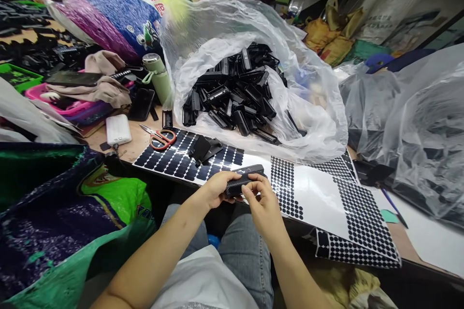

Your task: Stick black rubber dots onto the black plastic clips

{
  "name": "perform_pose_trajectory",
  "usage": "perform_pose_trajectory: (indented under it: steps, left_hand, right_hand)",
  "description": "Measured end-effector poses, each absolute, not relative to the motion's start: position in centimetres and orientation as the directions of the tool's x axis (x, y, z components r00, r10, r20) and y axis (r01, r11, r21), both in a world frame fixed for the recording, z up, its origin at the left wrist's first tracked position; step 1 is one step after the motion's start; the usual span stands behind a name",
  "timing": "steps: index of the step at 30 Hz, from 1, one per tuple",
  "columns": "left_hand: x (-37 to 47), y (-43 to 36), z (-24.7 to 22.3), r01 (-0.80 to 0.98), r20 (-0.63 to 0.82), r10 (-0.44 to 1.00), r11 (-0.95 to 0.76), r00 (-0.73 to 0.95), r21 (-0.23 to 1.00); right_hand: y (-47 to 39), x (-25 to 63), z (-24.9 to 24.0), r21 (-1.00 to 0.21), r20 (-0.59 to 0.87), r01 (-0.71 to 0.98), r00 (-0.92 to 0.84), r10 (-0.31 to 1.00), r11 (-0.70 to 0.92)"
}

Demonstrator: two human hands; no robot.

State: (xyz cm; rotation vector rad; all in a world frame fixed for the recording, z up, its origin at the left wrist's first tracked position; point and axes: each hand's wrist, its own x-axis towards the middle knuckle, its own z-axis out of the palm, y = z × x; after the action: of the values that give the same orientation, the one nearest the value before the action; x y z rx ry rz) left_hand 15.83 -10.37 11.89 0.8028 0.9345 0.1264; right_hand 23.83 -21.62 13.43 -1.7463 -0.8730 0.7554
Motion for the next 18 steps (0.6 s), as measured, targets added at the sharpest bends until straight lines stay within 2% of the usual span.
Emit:
perform_pose_trajectory:
  steps: [14, 18]
  left_hand:
    - [16.1, -10.8, 11.4, 0.212, -0.651, 0.42, 0.715, 0.632, 0.666]
    - [16.1, -10.9, 11.4, 0.218, -0.653, 0.447, 0.698, 0.611, 0.682]
  right_hand:
    - [-21.6, 23.1, 12.6, -0.906, 0.03, 0.358, 0.585, 0.81, -0.225]
    - [-21.5, 23.7, 11.4, -0.876, 0.142, 0.416, 0.705, 0.695, -0.244]
